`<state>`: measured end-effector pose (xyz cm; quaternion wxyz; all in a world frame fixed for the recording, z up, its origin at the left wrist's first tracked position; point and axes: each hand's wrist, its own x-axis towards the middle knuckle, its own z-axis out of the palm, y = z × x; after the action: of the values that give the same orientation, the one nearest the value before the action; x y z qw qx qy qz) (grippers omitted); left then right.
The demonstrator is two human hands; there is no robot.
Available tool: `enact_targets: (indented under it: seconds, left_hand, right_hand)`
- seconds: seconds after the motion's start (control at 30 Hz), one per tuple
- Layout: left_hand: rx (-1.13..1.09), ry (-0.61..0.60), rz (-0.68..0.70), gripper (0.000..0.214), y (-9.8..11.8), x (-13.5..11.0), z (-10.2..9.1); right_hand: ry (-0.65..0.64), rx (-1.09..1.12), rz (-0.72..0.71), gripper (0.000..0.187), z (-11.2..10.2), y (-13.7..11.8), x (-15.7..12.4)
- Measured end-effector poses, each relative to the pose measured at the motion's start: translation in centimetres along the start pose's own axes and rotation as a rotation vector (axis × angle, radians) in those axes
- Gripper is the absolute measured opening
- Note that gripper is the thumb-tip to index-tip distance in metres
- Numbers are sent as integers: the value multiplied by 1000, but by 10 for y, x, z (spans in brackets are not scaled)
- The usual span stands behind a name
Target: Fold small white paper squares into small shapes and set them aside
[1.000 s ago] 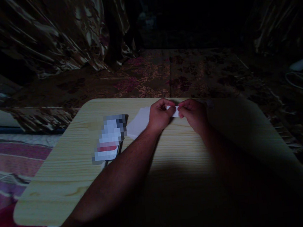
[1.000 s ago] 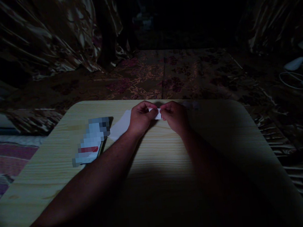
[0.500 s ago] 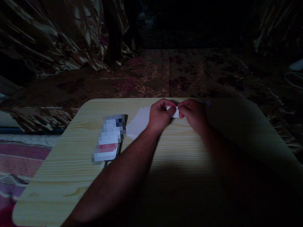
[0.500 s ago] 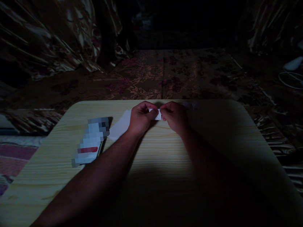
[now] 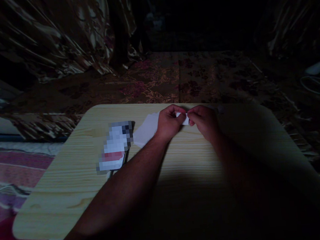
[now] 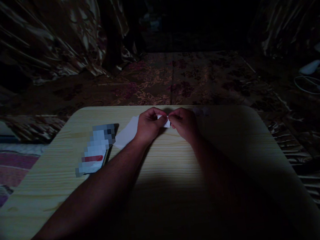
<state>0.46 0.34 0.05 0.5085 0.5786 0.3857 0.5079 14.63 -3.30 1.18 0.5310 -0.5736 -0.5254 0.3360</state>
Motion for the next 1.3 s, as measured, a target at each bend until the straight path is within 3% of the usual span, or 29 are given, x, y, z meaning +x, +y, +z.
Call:
enact_targets:
  seconds: [0.37, 0.57, 1.3]
  left_hand:
    - [3, -24, -23, 26, 4, -1, 2]
    - [12, -59, -61, 15, 3, 1, 2]
    - [-53, -55, -107, 17, 4, 2, 0]
  right_hand:
    - [32, -82, -53, 11, -2, 5, 2]
    - [33, -73, -54, 13, -3, 3, 0]
    - [28, -104, -99, 11, -2, 4, 0]
